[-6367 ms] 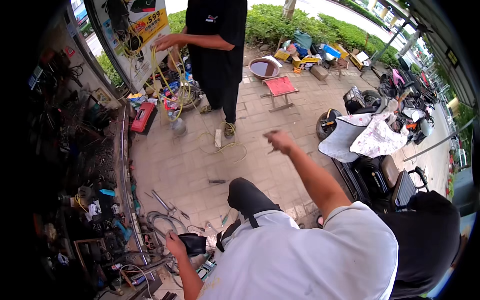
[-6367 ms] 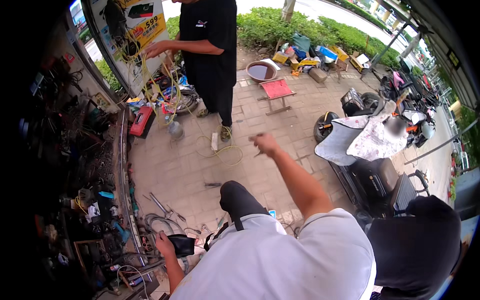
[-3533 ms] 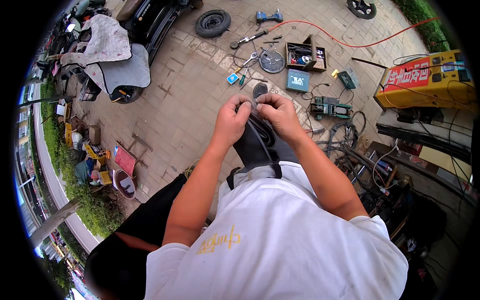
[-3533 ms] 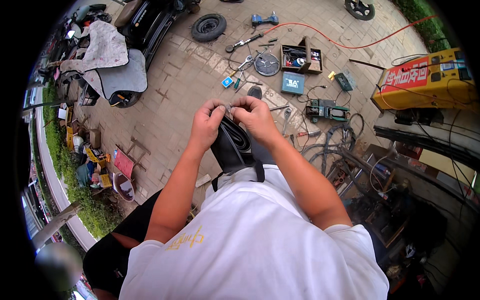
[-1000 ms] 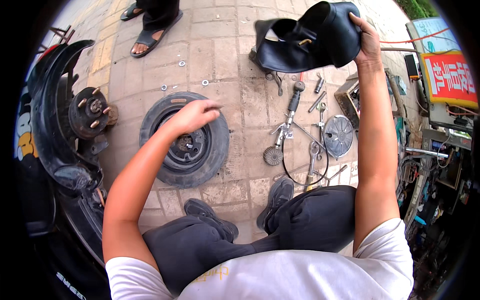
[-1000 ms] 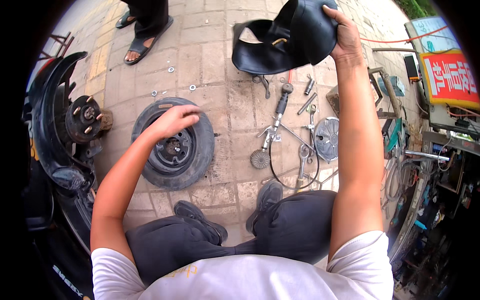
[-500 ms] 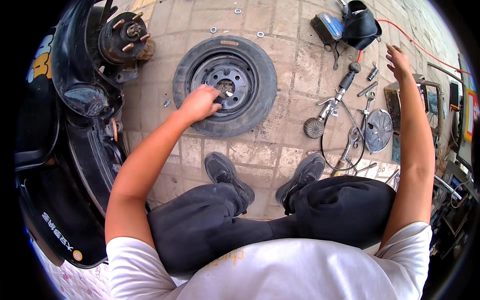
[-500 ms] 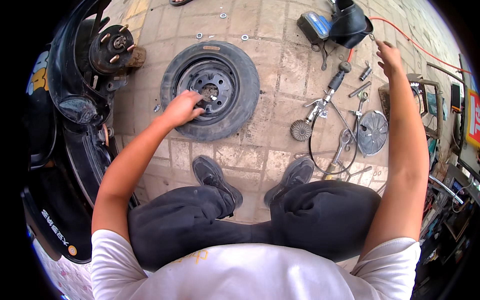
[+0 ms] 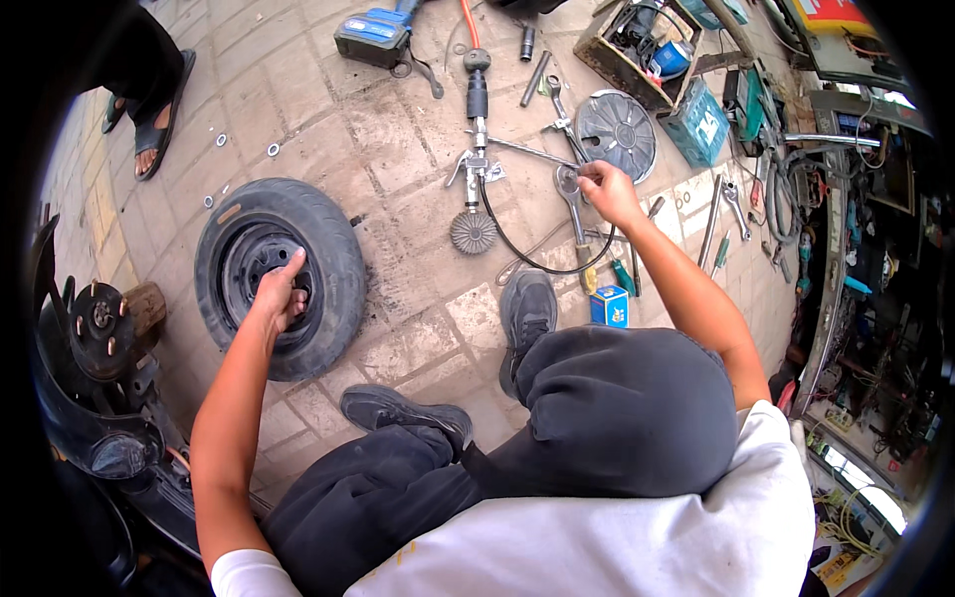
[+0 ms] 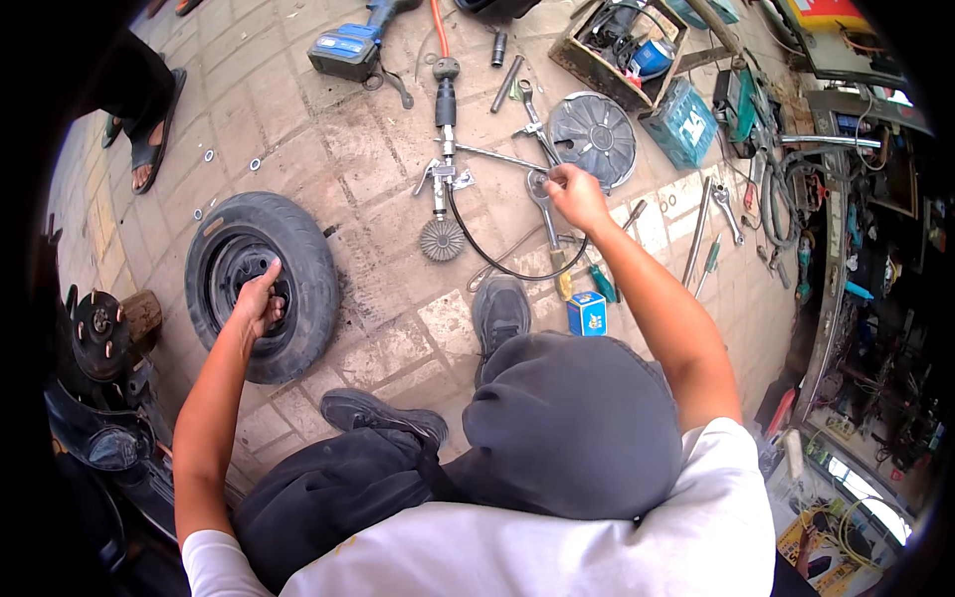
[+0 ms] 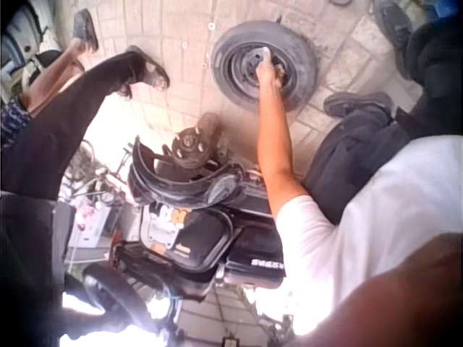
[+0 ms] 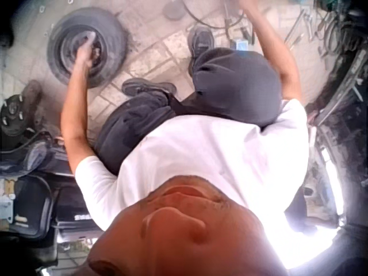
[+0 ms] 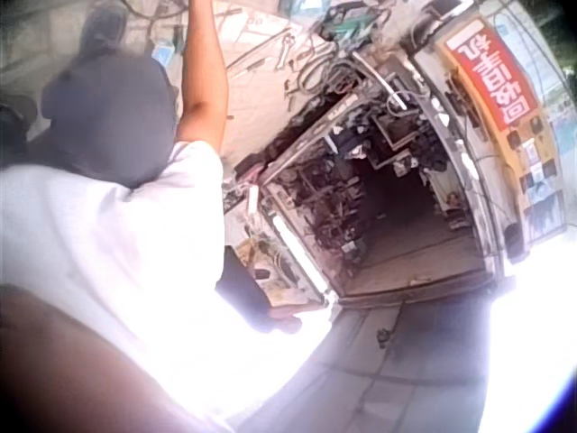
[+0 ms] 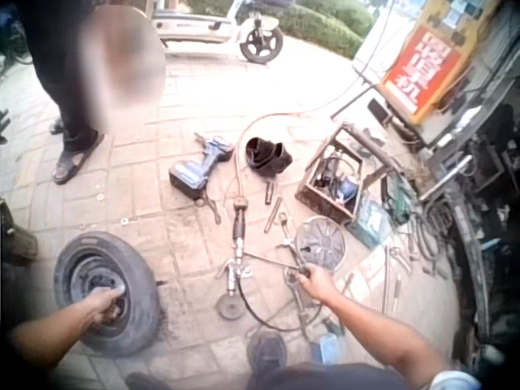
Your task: The person removes an inner tube from a motorcycle tire, replaces it with a new tube, and then uses a pressure gauge tool to inflate the tire.
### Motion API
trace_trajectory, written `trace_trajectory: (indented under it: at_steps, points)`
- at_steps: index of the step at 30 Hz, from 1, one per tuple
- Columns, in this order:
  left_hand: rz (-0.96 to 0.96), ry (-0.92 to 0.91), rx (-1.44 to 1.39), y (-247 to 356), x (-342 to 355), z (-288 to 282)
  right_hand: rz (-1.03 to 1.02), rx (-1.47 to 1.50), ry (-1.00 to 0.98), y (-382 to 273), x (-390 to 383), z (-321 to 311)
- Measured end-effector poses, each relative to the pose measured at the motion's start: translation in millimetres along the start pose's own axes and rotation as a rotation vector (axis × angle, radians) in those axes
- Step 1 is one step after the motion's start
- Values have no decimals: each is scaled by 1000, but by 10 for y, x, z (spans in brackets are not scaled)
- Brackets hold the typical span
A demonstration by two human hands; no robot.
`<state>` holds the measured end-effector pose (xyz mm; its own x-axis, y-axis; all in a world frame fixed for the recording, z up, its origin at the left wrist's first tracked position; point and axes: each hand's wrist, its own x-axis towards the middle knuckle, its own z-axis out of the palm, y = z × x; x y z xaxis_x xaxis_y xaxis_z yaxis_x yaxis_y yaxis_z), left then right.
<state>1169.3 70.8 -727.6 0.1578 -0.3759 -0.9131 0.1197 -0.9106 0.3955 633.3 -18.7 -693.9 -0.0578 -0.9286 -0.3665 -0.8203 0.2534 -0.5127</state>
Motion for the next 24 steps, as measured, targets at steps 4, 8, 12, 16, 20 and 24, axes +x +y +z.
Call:
trace_trajectory:
  at_steps: [4,8,12,16,20,24]
  points:
    - [117,24,354,151,-132,-137,-406,-296,159,-81,93,379]
    - [332,-71,301,548,-499,-380,-262,-543,-67,-240,388,537]
    - [621,-108,589,1108,-890,-165,-202,-629,-186,-274,535,439]
    - [862,126,1292,1424,-810,297,-76,-808,-190,-66,690,-52]
    - [862,72,1525,1399,-481,465,-4,-834,-127,-58,723,-673]
    - [850,-16,1619,1133,-115,863,-124,210,-136,170,646,-1067]
